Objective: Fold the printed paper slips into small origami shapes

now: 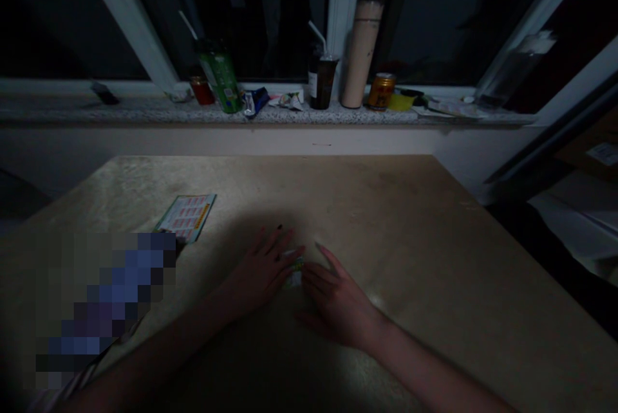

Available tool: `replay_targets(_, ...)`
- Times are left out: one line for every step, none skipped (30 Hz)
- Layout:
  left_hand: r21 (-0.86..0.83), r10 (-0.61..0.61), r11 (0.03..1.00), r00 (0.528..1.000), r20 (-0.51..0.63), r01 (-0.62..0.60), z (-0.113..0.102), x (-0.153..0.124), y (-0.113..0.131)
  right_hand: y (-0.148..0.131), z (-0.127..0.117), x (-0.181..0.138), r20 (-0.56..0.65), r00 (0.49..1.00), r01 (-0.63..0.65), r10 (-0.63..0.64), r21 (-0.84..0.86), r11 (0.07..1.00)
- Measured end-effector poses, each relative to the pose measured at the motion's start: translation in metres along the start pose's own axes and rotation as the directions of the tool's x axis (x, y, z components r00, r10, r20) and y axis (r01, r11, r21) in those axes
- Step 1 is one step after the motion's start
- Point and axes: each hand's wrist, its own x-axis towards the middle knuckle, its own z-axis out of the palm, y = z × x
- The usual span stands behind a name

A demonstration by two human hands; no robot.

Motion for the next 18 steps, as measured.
replay_targets(0.005, -0.007, 1.0, 1.0, 0.007, 0.007, 0.0, 0.0, 0.0, 0.0, 0.001, 0.0, 0.001, 1.0, 0.002, -0.002, -0.008, 1.0)
replay_targets(0.009, -0.013, 1.0, 1.0, 0.012, 0.013, 0.0, 0.0, 0.0, -0.001, 0.002, 0.001, 0.001, 1.0, 0.004, -0.004, -0.021, 1.0)
replay_targets(0.013, -0.015, 1.0, 1.0, 0.019, 0.015, -0.001, -0.001, 0.001, -0.003, 0.004, 0.002, -0.006, 1.0, 0.001, -0.001, -0.039, 0.999)
replay_targets(0.018, -0.018, 1.0, 0.999, 0.027, 0.017, -0.001, -0.001, 0.001, -0.004, 0.006, 0.003, -0.021, 1.0, -0.002, 0.001, -0.061, 0.998)
replay_targets(0.023, -0.021, 1.0, 0.999, 0.034, 0.02, -0.001, -0.002, 0.001, -0.006, 0.009, 0.005, -0.045, 0.999, -0.015, 0.011, -0.083, 0.996)
replay_targets(0.026, -0.027, 0.999, 0.999, 0.038, 0.026, 0.0, -0.002, 0.002, -0.008, 0.011, 0.007, -0.077, 0.996, -0.045, 0.036, -0.112, 0.993)
replay_targets(0.028, -0.037, 0.999, 0.999, 0.039, 0.036, 0.001, -0.002, 0.002, -0.01, 0.014, 0.009, -0.106, 0.993, -0.061, 0.046, -0.141, 0.988)
replay_targets(0.028, -0.047, 0.999, 0.998, 0.037, 0.046, 0.002, -0.002, 0.003, -0.011, 0.016, 0.01, -0.123, 0.991, -0.069, 0.049, -0.161, 0.984)
replay_targets(0.027, -0.056, 0.998, 0.998, 0.032, 0.055, 0.004, -0.002, 0.003, -0.012, 0.017, 0.011, -0.132, 0.99, -0.072, 0.048, -0.182, 0.981)
replay_targets(0.027, -0.06, 0.998, 0.998, 0.028, 0.06, 0.005, -0.003, 0.003, -0.013, 0.018, 0.011, -0.133, 0.99, -0.073, 0.047, -0.197, 0.978)
replay_targets(0.027, -0.059, 0.998, 0.998, 0.025, 0.058, 0.007, -0.003, 0.003, -0.013, 0.019, 0.01, -0.125, 0.991, -0.072, 0.047, -0.204, 0.976)
replay_targets(0.029, -0.057, 0.998, 0.998, 0.023, 0.057, 0.008, -0.003, 0.003, -0.012, 0.019, 0.009, -0.116, 0.992, -0.073, 0.05, -0.205, 0.976)
replay_targets(0.032, -0.055, 0.998, 0.998, 0.022, 0.054, 0.009, -0.003, 0.003, -0.012, 0.019, 0.008, -0.105, 0.993, -0.075, 0.055, -0.201, 0.977)
replay_targets(0.033, -0.052, 0.998, 0.998, 0.023, 0.051, 0.009, -0.003, 0.002, -0.011, 0.019, 0.007, -0.092, 0.994, -0.077, 0.061, -0.192, 0.978)
replay_targets(0.032, -0.048, 0.998, 0.998, 0.026, 0.048, 0.009, -0.004, 0.001, -0.01, 0.019, 0.005, -0.086, 0.994, -0.082, 0.066, -0.188, 0.979)
replay_targets(0.03, -0.043, 0.999, 0.999, 0.03, 0.042, 0.009, -0.004, -0.001, -0.01, 0.019, 0.005, -0.076, 0.995, -0.083, 0.069, -0.19, 0.978)
replay_targets(0.025, -0.031, 0.999, 0.999, 0.035, 0.03, 0.008, -0.005, -0.002, -0.009, 0.019, 0.005, -0.066, 0.995, -0.081, 0.069, -0.2, 0.977)
replay_targets(0.02, -0.015, 1.0, 0.999, 0.043, 0.014, 0.007, -0.006, -0.003, -0.01, 0.019, 0.006, -0.058, 0.996, -0.075, 0.064, -0.218, 0.973)
